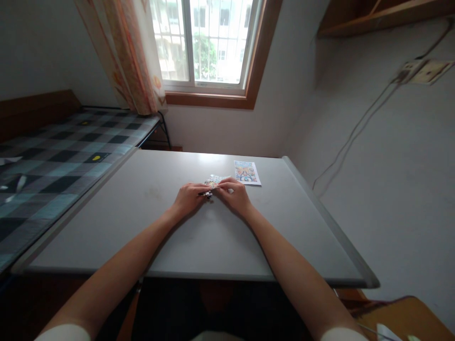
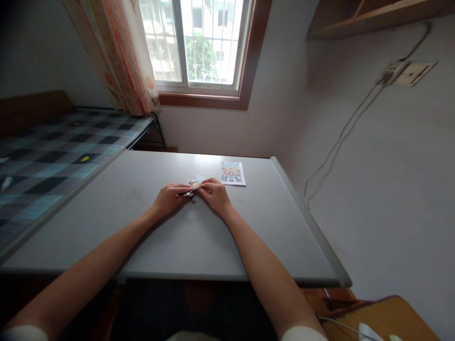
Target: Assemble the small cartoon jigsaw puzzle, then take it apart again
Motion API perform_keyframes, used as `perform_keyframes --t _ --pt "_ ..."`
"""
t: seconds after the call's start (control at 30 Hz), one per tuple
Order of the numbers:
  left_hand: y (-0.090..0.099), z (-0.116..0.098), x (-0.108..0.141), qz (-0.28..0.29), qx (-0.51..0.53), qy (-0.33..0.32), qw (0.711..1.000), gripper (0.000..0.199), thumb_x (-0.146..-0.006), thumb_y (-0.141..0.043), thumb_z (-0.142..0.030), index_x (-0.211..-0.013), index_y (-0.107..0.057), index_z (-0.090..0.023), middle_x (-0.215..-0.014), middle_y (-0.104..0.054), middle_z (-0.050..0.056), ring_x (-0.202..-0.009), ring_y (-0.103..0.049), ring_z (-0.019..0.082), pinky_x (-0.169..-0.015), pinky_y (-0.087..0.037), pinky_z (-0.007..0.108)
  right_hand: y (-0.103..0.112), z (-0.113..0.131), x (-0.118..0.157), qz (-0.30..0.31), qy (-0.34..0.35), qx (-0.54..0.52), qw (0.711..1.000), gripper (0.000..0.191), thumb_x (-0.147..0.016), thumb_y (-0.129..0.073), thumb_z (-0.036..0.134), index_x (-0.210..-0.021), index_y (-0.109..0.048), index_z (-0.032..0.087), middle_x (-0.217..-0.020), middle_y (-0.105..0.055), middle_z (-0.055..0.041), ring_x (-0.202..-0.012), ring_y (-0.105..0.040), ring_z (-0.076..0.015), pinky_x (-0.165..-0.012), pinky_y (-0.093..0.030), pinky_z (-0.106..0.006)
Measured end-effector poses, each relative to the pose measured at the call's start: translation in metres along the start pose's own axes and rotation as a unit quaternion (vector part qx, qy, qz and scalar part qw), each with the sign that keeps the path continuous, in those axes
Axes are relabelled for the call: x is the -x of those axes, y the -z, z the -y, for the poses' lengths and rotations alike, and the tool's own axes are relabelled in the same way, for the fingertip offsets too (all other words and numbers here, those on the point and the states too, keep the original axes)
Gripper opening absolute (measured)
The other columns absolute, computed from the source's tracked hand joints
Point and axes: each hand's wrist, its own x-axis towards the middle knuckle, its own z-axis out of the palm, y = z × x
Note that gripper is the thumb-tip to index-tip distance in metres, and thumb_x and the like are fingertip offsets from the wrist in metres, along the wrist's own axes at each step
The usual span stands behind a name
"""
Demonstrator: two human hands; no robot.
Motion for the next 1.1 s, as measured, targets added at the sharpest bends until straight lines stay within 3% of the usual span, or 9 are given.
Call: perform_keyframes --t 0.2,0.33,0.43,0.63,0.87,1.1 --pt "0.002 -0.005 0.001 0.014 0.061 0.007 0.998 0.029 -0.084 -0.063 -0.023 -0.11 -0.071 -0.031 -0.113 -0.071 -0.001 -0.102 -0.068 0.021 -0.087 -0.054 0.031 -0.001 -0.005 0.0 -0.013 -0.087 0.012 0.996 0.017 -0.081 -0.064 0.032 -0.074 -0.071 0.018 -0.074 -0.065 -0.0024 -0.066 -0.059 -0.0136 -0.065 -0.048 -0.027" --pt "0.0 -0.003 0.002 0.026 0.059 0.003 0.998 0.025 -0.084 -0.062 -0.027 -0.107 -0.072 -0.03 -0.113 -0.071 -0.001 -0.102 -0.068 0.021 -0.089 -0.053 0.031 -0.003 -0.008 0.0 -0.007 -0.11 0.038 0.993 0.017 -0.079 -0.064 0.031 -0.07 -0.068 0.016 -0.073 -0.063 -0.002 -0.062 -0.056 -0.0125 -0.063 -0.046 -0.027" --pt "0.0 -0.004 0.002 0.025 0.056 0.011 0.998 0.023 -0.088 -0.058 -0.031 -0.105 -0.073 -0.028 -0.113 -0.071 0.0 -0.101 -0.068 0.02 -0.087 -0.052 0.029 -0.003 -0.009 0.001 -0.007 -0.093 0.041 0.995 0.017 -0.081 -0.063 0.03 -0.071 -0.068 0.016 -0.075 -0.061 -0.0023 -0.063 -0.056 -0.0118 -0.064 -0.047 -0.026" --pt "0.006 -0.01 -0.001 0.015 -0.001 0.109 0.994 0.031 -0.094 -0.047 -0.038 -0.092 -0.075 -0.023 -0.095 -0.075 0.004 -0.083 -0.067 0.019 -0.072 -0.046 0.026 -0.001 -0.007 0.002 -0.001 0.007 0.083 0.997 0.012 -0.08 -0.067 0.027 -0.076 -0.074 0.019 -0.087 -0.06 -0.0042 -0.061 -0.052 -0.0094 -0.066 -0.048 -0.026" --pt "0.004 -0.003 -0.001 -0.039 -0.017 0.171 0.984 0.026 -0.091 -0.053 -0.037 -0.1 -0.074 -0.024 -0.102 -0.074 0.006 -0.093 -0.067 0.024 -0.075 -0.045 0.029 -0.002 -0.001 0.001 0.021 -0.043 0.067 0.997 0.014 -0.085 -0.059 0.024 -0.08 -0.071 0.019 -0.073 -0.064 -0.0016 -0.064 -0.058 -0.0117 -0.064 -0.047 -0.024" --pt "0.001 0.011 -0.003 -0.099 0.034 0.109 0.988 0.021 -0.088 -0.058 -0.031 -0.091 -0.076 -0.021 -0.094 -0.07 0.007 -0.087 -0.063 0.022 -0.083 -0.046 0.032 0.004 -0.008 -0.002 -0.015 -0.09 0.105 0.99 0.017 -0.085 -0.058 0.026 -0.085 -0.073 0.019 -0.075 -0.065 -0.003 -0.061 -0.058 -0.0125 -0.067 -0.047 -0.027"
